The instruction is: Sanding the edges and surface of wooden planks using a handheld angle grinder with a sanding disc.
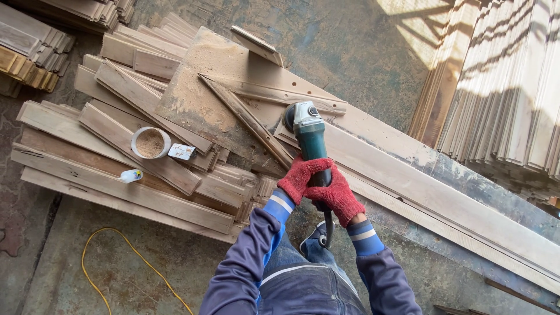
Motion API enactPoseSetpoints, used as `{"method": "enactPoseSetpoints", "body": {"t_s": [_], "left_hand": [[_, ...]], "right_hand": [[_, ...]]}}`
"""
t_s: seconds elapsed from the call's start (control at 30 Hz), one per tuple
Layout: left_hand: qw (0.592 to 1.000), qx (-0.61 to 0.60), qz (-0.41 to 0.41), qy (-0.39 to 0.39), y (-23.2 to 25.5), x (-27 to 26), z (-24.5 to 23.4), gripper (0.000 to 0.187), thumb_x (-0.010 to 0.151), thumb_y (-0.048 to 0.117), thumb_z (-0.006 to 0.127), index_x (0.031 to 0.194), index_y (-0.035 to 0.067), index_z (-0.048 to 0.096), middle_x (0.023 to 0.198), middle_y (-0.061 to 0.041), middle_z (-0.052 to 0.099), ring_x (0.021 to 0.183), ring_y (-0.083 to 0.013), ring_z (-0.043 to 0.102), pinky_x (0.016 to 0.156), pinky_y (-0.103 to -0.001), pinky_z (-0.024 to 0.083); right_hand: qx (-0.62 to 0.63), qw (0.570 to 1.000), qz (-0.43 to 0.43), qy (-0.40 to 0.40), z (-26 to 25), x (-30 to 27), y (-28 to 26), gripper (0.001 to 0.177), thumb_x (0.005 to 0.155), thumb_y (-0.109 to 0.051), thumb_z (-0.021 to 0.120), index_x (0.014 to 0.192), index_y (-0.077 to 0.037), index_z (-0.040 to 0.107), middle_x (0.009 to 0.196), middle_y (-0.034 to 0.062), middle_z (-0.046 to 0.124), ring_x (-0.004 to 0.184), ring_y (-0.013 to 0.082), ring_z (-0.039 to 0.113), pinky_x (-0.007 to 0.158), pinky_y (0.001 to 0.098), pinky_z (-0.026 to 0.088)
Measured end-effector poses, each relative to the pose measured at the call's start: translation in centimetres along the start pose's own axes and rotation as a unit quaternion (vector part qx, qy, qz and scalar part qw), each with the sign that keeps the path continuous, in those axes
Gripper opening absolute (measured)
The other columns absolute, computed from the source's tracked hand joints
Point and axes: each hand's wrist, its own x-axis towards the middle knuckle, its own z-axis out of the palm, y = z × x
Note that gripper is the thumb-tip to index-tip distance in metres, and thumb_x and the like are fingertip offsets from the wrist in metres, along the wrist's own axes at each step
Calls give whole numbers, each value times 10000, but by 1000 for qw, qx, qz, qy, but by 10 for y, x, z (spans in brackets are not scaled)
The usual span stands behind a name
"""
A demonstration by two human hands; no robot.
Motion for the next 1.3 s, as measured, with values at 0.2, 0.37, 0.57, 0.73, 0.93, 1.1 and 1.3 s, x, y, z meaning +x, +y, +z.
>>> {"method": "enactPoseSetpoints", "body": {"t_s": [0.2,0.37,0.57,0.73,0.93,1.1,1.3], "left_hand": [[1000,15,-3,-9,-6,-1,22,668,594,172,970,1154,34,633,824,-201,672,806,-363,741,682,-482,646],[1000,10,-9,-15,-22,0,37,651,587,157,974,1134,54,635,815,-186,680,780,-366,742,660,-480,653],[999,27,-25,-23,-40,-6,55,670,592,157,972,1159,43,635,861,-197,681,849,-376,735,710,-492,646],[997,61,-32,-29,-68,7,64,643,606,177,979,1145,53,650,862,-213,690,851,-373,744,712,-513,653],[997,53,-35,-41,-95,10,86,648,582,147,965,1136,65,637,844,-171,683,813,-344,738,704,-481,651],[996,59,-44,-47,-114,6,108,652,591,154,964,1144,74,628,850,-167,687,822,-334,741,703,-481,656],[995,72,-43,-56,-141,8,128,621,582,150,968,1111,93,647,831,-172,691,801,-346,742,701,-487,649]], "right_hand": [[2,1000,2,18,-15,-7,1,696,502,-127,998,1058,-25,592,815,277,664,594,395,731,506,445,645],[67,998,-1,21,-30,-11,18,663,505,-69,991,1037,-19,598,760,274,664,552,380,713,437,449,622],[88,996,-6,35,-52,-7,48,669,511,-60,991,1040,-5,587,757,296,650,552,399,709,448,468,623],[92,994,-7,50,-69,-14,62,673,485,-75,1004,1018,-14,598,734,280,653,547,380,712,449,446,629],[76,995,-4,61,-95,-26,85,688,491,-112,1006,1043,-15,606,782,277,661,597,367,725,478,447,633],[58,995,-2,76,-119,-16,117,733,491,-174,1022,1069,-30,595,802,259,646,632,381,714,496,475,637],[120,989,2,84,-140,-34,123,644,520,-67,995,1012,-20,583,709,274,651,518,387,699,400,469,605]]}}
